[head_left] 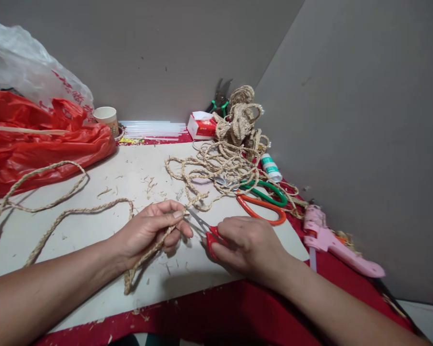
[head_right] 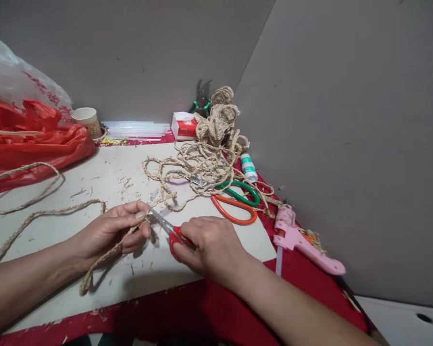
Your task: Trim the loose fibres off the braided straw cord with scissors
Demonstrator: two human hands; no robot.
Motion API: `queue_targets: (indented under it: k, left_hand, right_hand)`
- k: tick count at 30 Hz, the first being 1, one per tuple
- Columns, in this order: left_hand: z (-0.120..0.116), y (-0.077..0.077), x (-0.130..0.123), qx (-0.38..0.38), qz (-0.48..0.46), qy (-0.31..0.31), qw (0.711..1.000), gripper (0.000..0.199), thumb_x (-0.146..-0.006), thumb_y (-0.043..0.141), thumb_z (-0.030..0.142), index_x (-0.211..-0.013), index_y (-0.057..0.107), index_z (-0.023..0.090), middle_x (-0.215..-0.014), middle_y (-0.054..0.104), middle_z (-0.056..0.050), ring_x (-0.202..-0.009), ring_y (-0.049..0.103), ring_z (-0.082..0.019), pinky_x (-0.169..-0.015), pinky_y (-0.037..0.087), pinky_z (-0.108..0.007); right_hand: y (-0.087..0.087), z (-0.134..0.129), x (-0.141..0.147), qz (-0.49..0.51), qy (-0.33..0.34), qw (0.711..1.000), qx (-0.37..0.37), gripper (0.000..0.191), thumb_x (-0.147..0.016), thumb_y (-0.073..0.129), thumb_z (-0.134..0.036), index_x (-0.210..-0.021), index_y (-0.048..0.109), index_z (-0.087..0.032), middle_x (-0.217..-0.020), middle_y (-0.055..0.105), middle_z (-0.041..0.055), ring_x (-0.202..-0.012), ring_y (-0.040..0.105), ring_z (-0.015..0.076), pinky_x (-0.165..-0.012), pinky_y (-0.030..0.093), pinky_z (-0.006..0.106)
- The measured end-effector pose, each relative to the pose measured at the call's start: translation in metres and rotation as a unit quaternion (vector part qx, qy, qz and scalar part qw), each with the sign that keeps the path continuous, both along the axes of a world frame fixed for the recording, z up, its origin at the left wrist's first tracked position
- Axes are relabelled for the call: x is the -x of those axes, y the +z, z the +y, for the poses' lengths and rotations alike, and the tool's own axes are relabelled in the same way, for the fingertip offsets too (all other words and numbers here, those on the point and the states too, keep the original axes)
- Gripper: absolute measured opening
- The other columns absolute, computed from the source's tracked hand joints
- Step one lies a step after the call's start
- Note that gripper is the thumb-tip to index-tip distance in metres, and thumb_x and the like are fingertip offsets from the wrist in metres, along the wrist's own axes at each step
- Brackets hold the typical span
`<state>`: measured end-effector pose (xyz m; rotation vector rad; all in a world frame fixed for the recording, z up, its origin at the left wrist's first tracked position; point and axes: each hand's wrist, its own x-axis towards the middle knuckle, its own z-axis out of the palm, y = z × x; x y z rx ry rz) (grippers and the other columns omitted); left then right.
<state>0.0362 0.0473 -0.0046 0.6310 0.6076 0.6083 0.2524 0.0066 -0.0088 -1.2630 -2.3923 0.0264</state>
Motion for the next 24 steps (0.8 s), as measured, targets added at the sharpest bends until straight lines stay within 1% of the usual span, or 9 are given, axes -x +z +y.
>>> queue_targets:
  k: [3,6,9,12,14,17,19,21,24]
  left_hand:
    - [0.0007,0.0009,0.0009,-0.004,0.015,0.002,1.000,0.009,-0.084,0.061,0.019,-0.086,0.053,0.015,-0.070,0.068,-0.004,-0.040,0.039,-0.003,-0.040,0.034,-0.015]
    - [0.0006,0.0034,0.0006,-0.028,0.056,0.010,0.998,0.015,-0.081,0.064,0.022,-0.088,0.052,0.016,-0.070,0.068,-0.004,-0.039,0.038,-0.003,-0.039,0.034,-0.015]
    - [-0.0007,0.0041,-0.0010,-0.090,0.138,0.029,0.986,0.022,-0.077,0.068,0.025,-0.090,0.052,0.016,-0.071,0.069,-0.004,-0.036,0.038,-0.003,-0.037,0.033,-0.016]
    - [-0.0026,0.0031,-0.0027,-0.149,0.218,0.038,0.964,0.021,-0.078,0.065,0.030,-0.088,0.054,0.016,-0.073,0.070,-0.004,-0.033,0.037,-0.003,-0.034,0.029,-0.017]
    - [-0.0032,0.0030,-0.0030,-0.165,0.233,0.040,0.958,0.021,-0.079,0.063,0.032,-0.089,0.053,0.017,-0.073,0.070,-0.004,-0.032,0.035,-0.003,-0.034,0.027,-0.017]
    - [-0.0028,0.0047,-0.0018,-0.178,0.225,0.051,0.957,0.023,-0.080,0.061,0.034,-0.094,0.052,0.018,-0.073,0.070,-0.003,-0.033,0.033,-0.003,-0.035,0.027,-0.018]
    - [-0.0027,0.0060,-0.0006,-0.188,0.225,0.062,0.954,0.028,-0.079,0.064,0.033,-0.099,0.051,0.019,-0.073,0.069,-0.002,-0.037,0.038,-0.004,-0.039,0.029,-0.017]
    - [-0.0036,0.0064,0.0004,-0.203,0.236,0.072,0.948,0.031,-0.076,0.069,0.030,-0.100,0.052,0.019,-0.069,0.067,0.000,-0.044,0.045,-0.006,-0.044,0.032,-0.017]
    - [-0.0065,0.0042,0.0008,-0.251,0.278,0.083,0.924,0.023,-0.075,0.069,0.026,-0.091,0.056,0.017,-0.062,0.062,0.002,-0.051,0.049,-0.007,-0.049,0.034,-0.017]
  right_hand:
    - [-0.0019,0.0000,-0.0008,0.016,0.009,1.000,0.007,0.032,-0.080,0.050,-0.020,-0.050,0.040,-0.018,-0.046,0.042,-0.0034,-0.046,0.033,0.0087,-0.050,0.021,0.024]
    - [-0.0016,0.0008,-0.0005,0.031,0.004,0.999,0.024,0.032,-0.079,0.051,-0.019,-0.050,0.037,-0.019,-0.046,0.039,-0.0043,-0.045,0.032,0.0079,-0.048,0.020,0.024]
    - [0.0002,0.0021,0.0001,0.058,0.001,0.998,0.039,0.033,-0.079,0.050,-0.019,-0.051,0.033,-0.019,-0.046,0.036,-0.0054,-0.044,0.031,0.0070,-0.047,0.021,0.022]
    - [0.0019,0.0031,-0.0005,0.083,-0.001,0.994,0.068,0.033,-0.078,0.050,-0.019,-0.052,0.031,-0.019,-0.046,0.034,-0.0059,-0.044,0.030,0.0065,-0.046,0.022,0.021]
    - [0.0022,0.0030,-0.0016,0.103,-0.007,0.990,0.098,0.033,-0.077,0.050,-0.019,-0.052,0.029,-0.019,-0.047,0.033,-0.0061,-0.044,0.029,0.0062,-0.045,0.022,0.020]
    - [0.0015,0.0021,-0.0033,0.138,-0.019,0.976,0.165,0.033,-0.077,0.050,-0.021,-0.051,0.028,-0.019,-0.047,0.031,-0.0062,-0.045,0.029,0.0061,-0.044,0.023,0.019]
    - [0.0009,0.0017,-0.0041,0.152,-0.024,0.967,0.202,0.033,-0.077,0.049,-0.022,-0.051,0.028,-0.020,-0.048,0.031,-0.0061,-0.045,0.029,0.0062,-0.043,0.023,0.019]
    - [0.0005,0.0015,-0.0043,0.157,-0.025,0.961,0.225,0.032,-0.077,0.049,-0.022,-0.052,0.030,-0.019,-0.049,0.032,-0.0058,-0.046,0.030,0.0065,-0.044,0.024,0.019]
    - [0.0003,0.0010,-0.0041,0.151,-0.028,0.956,0.249,0.031,-0.077,0.050,-0.023,-0.053,0.031,-0.019,-0.050,0.033,-0.0056,-0.048,0.030,0.0069,-0.045,0.024,0.019]
